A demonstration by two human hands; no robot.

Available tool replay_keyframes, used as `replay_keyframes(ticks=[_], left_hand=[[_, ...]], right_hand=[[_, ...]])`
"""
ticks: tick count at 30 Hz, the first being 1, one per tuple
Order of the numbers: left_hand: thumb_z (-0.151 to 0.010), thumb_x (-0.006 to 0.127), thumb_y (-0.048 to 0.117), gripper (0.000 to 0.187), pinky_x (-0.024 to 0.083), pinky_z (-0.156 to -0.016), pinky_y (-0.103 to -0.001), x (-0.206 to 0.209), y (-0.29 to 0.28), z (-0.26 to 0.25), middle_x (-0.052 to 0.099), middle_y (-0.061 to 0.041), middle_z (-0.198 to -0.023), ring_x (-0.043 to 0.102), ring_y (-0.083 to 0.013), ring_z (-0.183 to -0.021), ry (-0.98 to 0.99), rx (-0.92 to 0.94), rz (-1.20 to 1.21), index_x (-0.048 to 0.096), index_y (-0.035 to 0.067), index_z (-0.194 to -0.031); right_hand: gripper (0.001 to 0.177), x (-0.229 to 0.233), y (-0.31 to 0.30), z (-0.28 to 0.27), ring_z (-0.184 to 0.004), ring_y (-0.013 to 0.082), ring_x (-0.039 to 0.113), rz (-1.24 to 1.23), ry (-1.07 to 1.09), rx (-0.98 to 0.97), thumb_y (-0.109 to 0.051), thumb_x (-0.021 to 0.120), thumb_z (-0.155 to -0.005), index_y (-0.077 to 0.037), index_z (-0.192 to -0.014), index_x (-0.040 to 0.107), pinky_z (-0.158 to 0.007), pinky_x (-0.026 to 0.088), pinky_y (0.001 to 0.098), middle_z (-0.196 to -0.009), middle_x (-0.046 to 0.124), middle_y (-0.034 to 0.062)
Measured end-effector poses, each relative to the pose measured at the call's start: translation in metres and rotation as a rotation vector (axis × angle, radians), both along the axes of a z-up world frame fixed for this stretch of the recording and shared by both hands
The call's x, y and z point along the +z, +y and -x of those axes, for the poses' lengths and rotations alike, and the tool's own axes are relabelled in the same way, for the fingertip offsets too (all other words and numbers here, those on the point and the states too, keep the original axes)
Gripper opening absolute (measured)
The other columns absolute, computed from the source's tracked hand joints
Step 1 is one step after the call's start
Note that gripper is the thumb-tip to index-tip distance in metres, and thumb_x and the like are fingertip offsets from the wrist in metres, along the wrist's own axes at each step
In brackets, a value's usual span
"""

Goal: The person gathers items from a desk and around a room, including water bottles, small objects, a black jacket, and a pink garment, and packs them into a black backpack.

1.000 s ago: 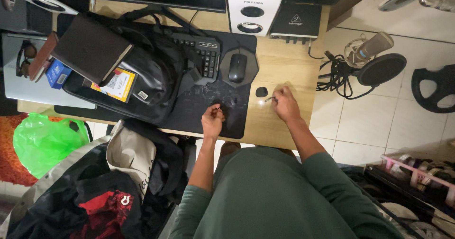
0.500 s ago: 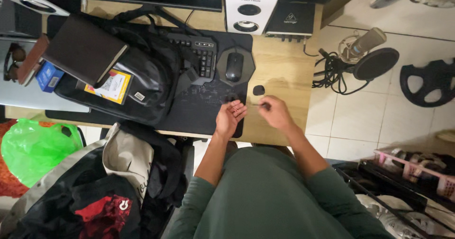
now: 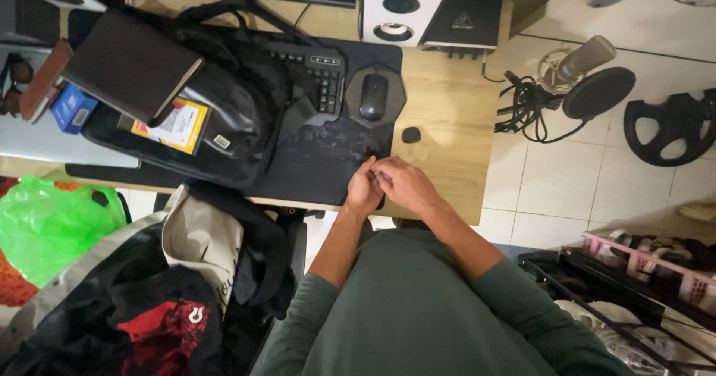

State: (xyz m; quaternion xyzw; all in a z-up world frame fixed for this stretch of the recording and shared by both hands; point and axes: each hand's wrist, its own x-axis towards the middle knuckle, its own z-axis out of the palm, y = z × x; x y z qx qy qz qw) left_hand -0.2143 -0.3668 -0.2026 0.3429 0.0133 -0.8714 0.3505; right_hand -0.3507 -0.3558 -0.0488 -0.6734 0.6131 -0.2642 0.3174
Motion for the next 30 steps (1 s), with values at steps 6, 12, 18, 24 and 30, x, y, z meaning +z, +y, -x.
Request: replay_keyframes(ticks=[6,12,18,24,30], left_hand=[[-0.109,0.044,0.031,0.047,0.057,-0.099,-0.046,0.017,-0.001,-0.018,0.07,-0.021,-0.111,0.07,-0.0306,-0.103,-0.067,0.032,0.012,0.061,-0.01,-0.123],[-0.108,0.042,0.032,0.051,0.054,-0.104,-0.047,0.032,-0.007,-0.032,0.068,-0.026,-0.122,0.068,-0.0368,-0.116,-0.133,0.035,0.0,0.058,-0.012,-0.128],[-0.108,0.042,0.033,0.053,0.055,-0.104,-0.048,0.029,-0.007,-0.039,0.066,-0.028,-0.124,0.068,-0.0382,-0.116,-0.17,0.041,0.023,0.057,-0.013,-0.129],[-0.109,0.038,0.037,0.059,0.054,-0.104,-0.047,0.032,-0.011,-0.041,0.065,-0.029,-0.128,0.067,-0.0381,-0.118,-0.147,0.017,0.002,0.056,-0.014,-0.132],[-0.109,0.036,0.039,0.061,0.055,-0.104,-0.046,0.041,-0.022,-0.031,0.065,-0.03,-0.13,0.067,-0.0375,-0.119,-0.177,0.012,0.025,0.056,-0.014,-0.133]], right_hand=[[0.018,-0.034,-0.013,0.025,-0.085,0.0305,0.074,-0.167,-0.024,-0.343,-0.021,0.066,-0.097,-0.008,-0.109,0.071,-0.076,0.058,0.0406,-0.096,0.073,0.0153],[0.026,-0.088,-0.028,0.057,-0.096,0.0357,0.069,-0.086,0.247,-0.428,-0.015,0.071,-0.094,-0.006,-0.119,0.071,-0.086,0.055,0.045,-0.115,0.068,0.0203],[0.051,-0.099,-0.025,0.055,-0.116,0.041,0.057,0.107,0.347,-0.247,-0.012,0.076,-0.085,-0.003,-0.133,0.063,-0.1,0.046,0.0478,-0.131,0.06,0.0206],[0.044,-0.111,-0.023,0.058,-0.113,0.0411,0.058,0.072,0.311,-0.305,-0.004,0.078,-0.082,-0.002,-0.124,0.065,-0.099,0.047,0.0479,-0.122,0.061,0.0212],[0.036,-0.132,-0.025,0.072,-0.094,0.0375,0.064,-0.013,0.133,-0.452,0.001,0.079,-0.081,-0.001,-0.115,0.065,-0.085,0.052,0.0449,-0.103,0.064,0.0195]])
